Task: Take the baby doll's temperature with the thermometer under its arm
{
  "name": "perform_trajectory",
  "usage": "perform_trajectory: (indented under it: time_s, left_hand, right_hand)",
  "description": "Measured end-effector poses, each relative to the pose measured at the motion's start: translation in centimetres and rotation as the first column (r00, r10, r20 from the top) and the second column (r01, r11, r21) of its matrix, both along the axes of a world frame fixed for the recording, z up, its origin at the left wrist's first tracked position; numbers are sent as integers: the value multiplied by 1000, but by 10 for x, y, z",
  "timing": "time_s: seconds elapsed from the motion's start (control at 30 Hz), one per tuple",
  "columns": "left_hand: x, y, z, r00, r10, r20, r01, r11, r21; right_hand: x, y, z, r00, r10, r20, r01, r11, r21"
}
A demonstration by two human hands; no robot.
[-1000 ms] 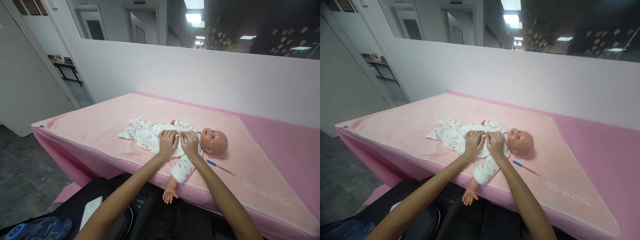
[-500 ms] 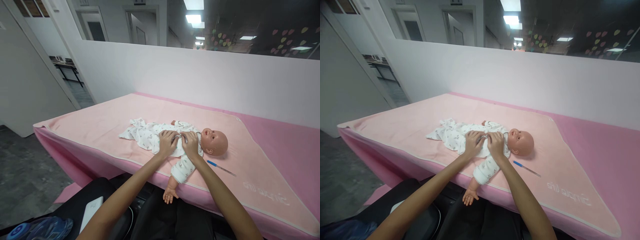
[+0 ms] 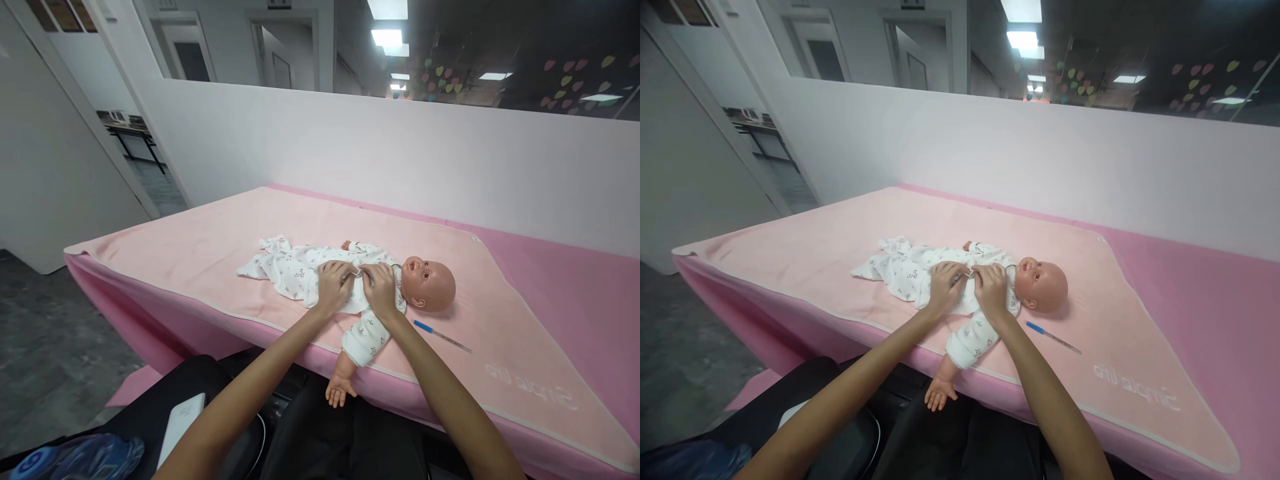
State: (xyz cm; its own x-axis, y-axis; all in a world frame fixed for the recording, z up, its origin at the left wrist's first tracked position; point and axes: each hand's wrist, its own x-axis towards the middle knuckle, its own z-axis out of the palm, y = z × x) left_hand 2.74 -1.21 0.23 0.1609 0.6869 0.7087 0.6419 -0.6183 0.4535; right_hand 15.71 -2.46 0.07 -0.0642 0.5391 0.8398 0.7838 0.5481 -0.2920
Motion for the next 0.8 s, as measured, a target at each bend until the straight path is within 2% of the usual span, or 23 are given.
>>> perform_trajectory:
  time_s: [0.17,0.3,0.43,0.53,0.8]
  left_hand:
    - [1,-2,0,999,18,-51,-18,1000,-14]
    - [1,-5,-2,998,55,-22,-53,994,91]
    - [2,-5,-5,993,78,-84,-63,983,173]
    - [3,-4,-6,991,91,-98,-73,982,174]
    - [3,-3,-6,996,90,-1,-89,988,122]
  right_hand:
    - [-1,-1,1,1000,-6,-23,6,1000,2]
    - [-1,-1,2,998,-25,-51,26,1000,11]
    - [-1,-1,1,998,-32,-50,33,999,4]
    - [-1,0,0,998,-47,-47,47,999,-1]
    - [-1,0,1,998,-47,-32,48,999,12]
